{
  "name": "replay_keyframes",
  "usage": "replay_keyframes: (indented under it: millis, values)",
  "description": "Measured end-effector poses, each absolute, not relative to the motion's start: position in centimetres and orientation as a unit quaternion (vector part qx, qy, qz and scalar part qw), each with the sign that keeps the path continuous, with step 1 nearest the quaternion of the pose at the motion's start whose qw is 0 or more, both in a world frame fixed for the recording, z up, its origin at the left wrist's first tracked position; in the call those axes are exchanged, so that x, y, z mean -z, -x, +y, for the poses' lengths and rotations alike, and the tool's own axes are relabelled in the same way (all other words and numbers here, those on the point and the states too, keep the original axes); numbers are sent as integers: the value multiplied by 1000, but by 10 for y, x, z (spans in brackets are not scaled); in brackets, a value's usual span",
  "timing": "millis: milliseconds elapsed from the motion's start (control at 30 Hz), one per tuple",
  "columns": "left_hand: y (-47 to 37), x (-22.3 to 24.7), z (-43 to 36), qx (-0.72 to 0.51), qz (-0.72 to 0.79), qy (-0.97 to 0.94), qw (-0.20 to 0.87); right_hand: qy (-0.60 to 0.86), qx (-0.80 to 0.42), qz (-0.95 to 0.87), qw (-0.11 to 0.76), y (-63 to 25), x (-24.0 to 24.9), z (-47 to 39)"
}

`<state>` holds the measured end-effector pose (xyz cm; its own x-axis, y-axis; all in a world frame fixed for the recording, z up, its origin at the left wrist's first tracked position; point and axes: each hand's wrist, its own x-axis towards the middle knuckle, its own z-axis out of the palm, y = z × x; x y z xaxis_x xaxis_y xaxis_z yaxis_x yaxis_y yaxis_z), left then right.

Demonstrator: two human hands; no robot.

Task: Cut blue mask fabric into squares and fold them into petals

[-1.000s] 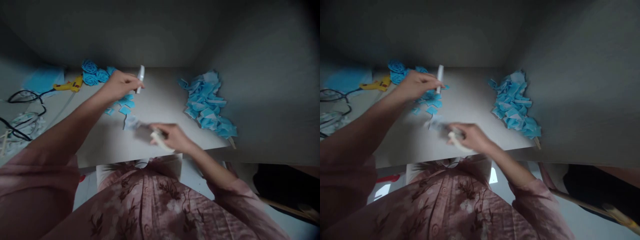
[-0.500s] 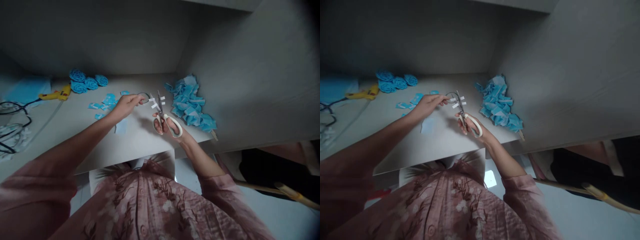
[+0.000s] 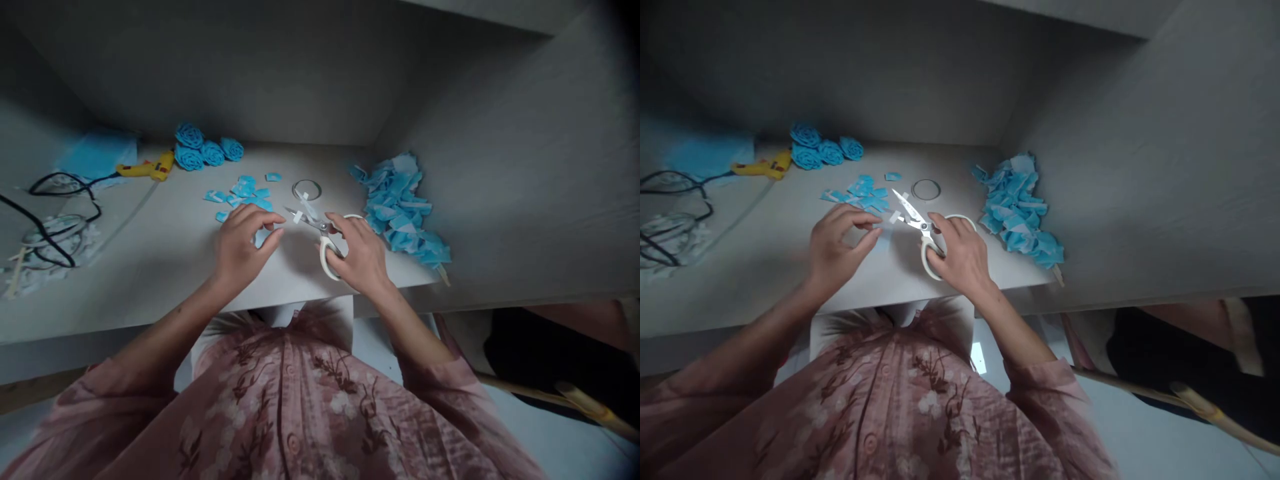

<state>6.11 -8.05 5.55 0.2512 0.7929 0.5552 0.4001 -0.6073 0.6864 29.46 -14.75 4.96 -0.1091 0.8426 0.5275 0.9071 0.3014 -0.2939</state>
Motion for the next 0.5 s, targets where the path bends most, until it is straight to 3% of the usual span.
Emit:
replay_keyframes:
  millis: [67, 167, 500]
  values:
    - [-58, -51, -81, -466, 378, -793, 107, 588, 71, -751, 293, -292, -50, -149]
    - [-55, -47, -77, -441, 366, -818, 51, 586, 86, -758, 273, -289, -51, -149]
    - [-54, -52, -73, -432, 362, -820, 98, 565, 139, -779, 233, -283, -48, -145]
